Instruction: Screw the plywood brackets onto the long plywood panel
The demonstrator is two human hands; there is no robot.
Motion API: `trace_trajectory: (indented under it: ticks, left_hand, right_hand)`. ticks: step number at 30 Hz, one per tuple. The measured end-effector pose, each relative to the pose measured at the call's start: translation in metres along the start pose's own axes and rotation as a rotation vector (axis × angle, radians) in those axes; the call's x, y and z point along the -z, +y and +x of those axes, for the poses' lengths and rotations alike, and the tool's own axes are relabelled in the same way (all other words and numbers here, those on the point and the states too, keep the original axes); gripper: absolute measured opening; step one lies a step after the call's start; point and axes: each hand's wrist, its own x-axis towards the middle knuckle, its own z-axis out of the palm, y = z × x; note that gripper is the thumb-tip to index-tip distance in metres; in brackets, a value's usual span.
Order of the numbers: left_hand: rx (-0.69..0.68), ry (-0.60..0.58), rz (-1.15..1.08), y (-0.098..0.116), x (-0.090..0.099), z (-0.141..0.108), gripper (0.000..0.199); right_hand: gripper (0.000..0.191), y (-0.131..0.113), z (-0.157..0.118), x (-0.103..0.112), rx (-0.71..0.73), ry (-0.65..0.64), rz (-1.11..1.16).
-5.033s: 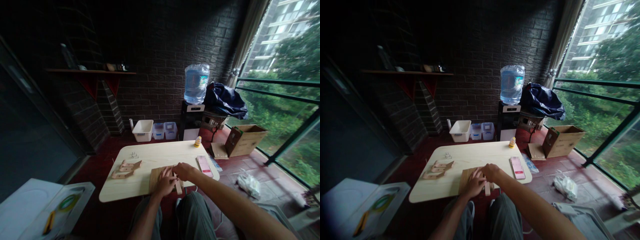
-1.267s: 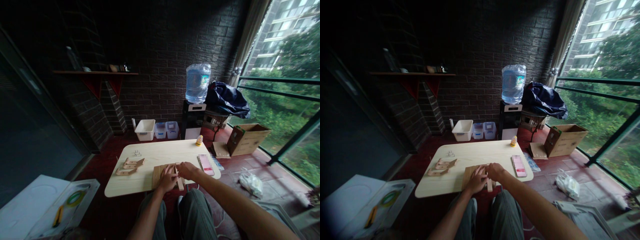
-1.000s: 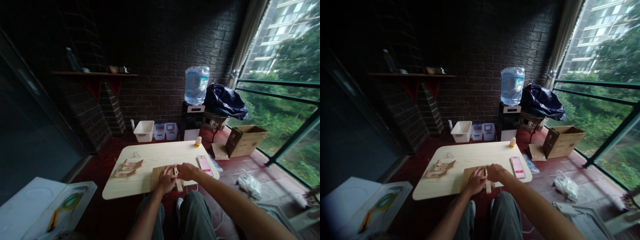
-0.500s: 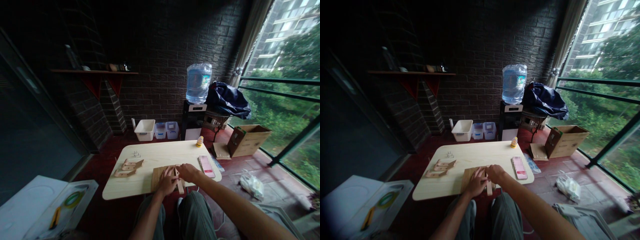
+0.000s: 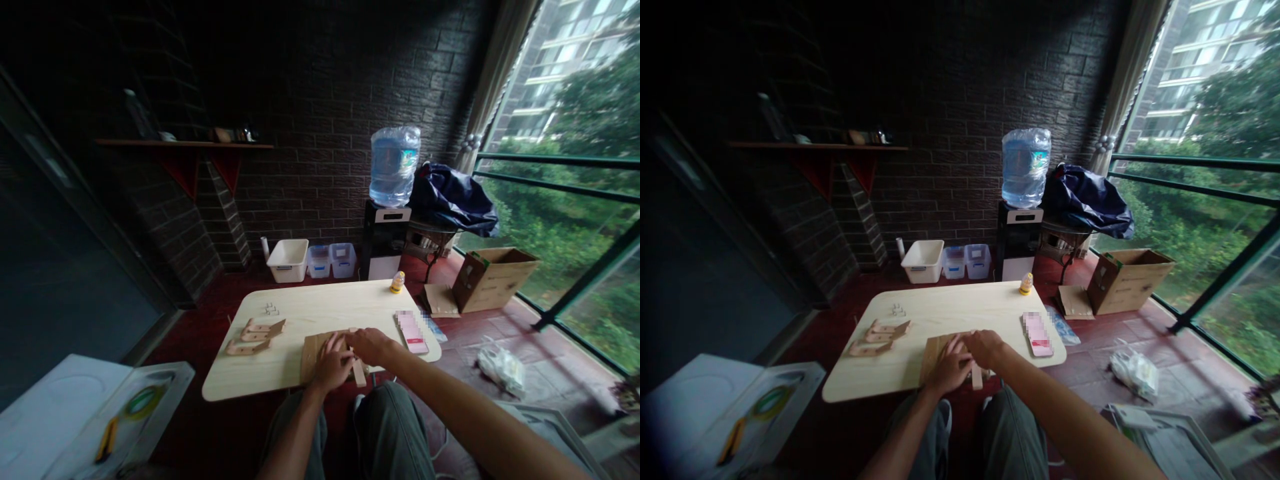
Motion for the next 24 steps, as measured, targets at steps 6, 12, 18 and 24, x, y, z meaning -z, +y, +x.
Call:
trace_trajectory:
  ticks: [6,12,18,24]
  left_hand:
    - [-0.006,0.0,-0.022,0.001,0.0,0.002,0.022]
    - [0.04,-0.028,-0.061,0.004,0.004,0.001,0.024]
    - [0.041,-0.026,-0.058,0.002,0.003,0.0,0.023]
    - [0.046,-0.029,-0.05,-0.001,-0.002,0.004,0.024]
  right_hand:
    - [0.034,0.001,0.0,-0.007,-0.023,0.05,0.019]
    - [0.031,0.004,-0.007,0.007,-0.068,-0.016,0.027]
    - [0.029,0.001,-0.007,0.011,-0.054,-0.034,0.023]
    - [0.038,-0.001,-0.007,-0.005,-0.032,0.021,0.066]
